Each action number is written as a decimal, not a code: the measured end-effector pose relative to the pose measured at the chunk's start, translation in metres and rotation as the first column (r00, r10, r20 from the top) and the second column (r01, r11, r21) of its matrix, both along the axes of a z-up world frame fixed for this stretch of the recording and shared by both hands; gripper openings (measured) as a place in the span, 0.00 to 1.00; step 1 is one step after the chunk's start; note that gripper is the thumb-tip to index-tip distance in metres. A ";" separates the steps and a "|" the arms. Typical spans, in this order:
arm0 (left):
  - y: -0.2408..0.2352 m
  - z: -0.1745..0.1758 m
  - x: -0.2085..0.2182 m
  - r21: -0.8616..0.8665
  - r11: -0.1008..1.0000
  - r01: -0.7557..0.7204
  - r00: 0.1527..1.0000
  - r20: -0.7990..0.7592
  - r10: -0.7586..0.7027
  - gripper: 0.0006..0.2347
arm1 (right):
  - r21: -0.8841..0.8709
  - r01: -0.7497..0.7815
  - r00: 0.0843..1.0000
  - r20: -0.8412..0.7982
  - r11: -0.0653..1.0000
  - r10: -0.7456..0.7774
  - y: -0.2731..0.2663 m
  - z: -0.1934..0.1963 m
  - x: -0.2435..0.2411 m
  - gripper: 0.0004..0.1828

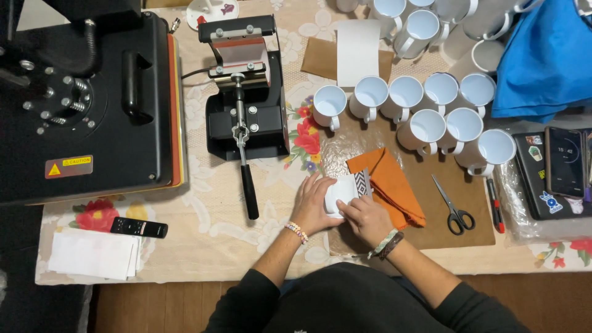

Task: The person applies a printed transfer sheet to a white ceramic mug, smoothing it by hand and peeling off the backing. They then wipe the mug with an orange cloth, apply a brown paper sheet, and place the mug into a mug press machine.

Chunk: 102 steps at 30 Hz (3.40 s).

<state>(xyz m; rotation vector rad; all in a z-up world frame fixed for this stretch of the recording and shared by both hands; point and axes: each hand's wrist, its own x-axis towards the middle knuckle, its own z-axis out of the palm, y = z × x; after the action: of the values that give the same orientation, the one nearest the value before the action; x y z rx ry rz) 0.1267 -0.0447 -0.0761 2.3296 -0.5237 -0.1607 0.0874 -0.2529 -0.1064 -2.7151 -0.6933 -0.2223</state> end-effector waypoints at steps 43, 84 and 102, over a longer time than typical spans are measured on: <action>0.010 0.002 0.001 0.013 1.000 -0.009 1.000 -0.025 0.009 0.45 | 0.705 0.531 0.775 -0.628 0.471 0.067 0.006 0.027 0.013 0.14; -0.013 -0.013 0.068 0.108 0.992 -0.062 0.998 0.039 0.058 0.42 | -0.015 0.297 0.945 -0.137 0.955 -0.296 0.018 0.015 0.074 0.19; -0.010 -0.012 0.069 0.126 0.989 -0.071 0.997 0.018 0.069 0.44 | -0.081 0.204 0.961 -0.175 0.976 -0.215 0.014 0.022 0.078 0.24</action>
<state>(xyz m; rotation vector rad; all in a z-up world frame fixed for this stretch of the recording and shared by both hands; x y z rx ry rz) 0.1952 -0.0543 -0.0877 2.4708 -0.4490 -0.1480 0.1652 -0.2394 -0.0847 -2.8225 -0.3658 0.0017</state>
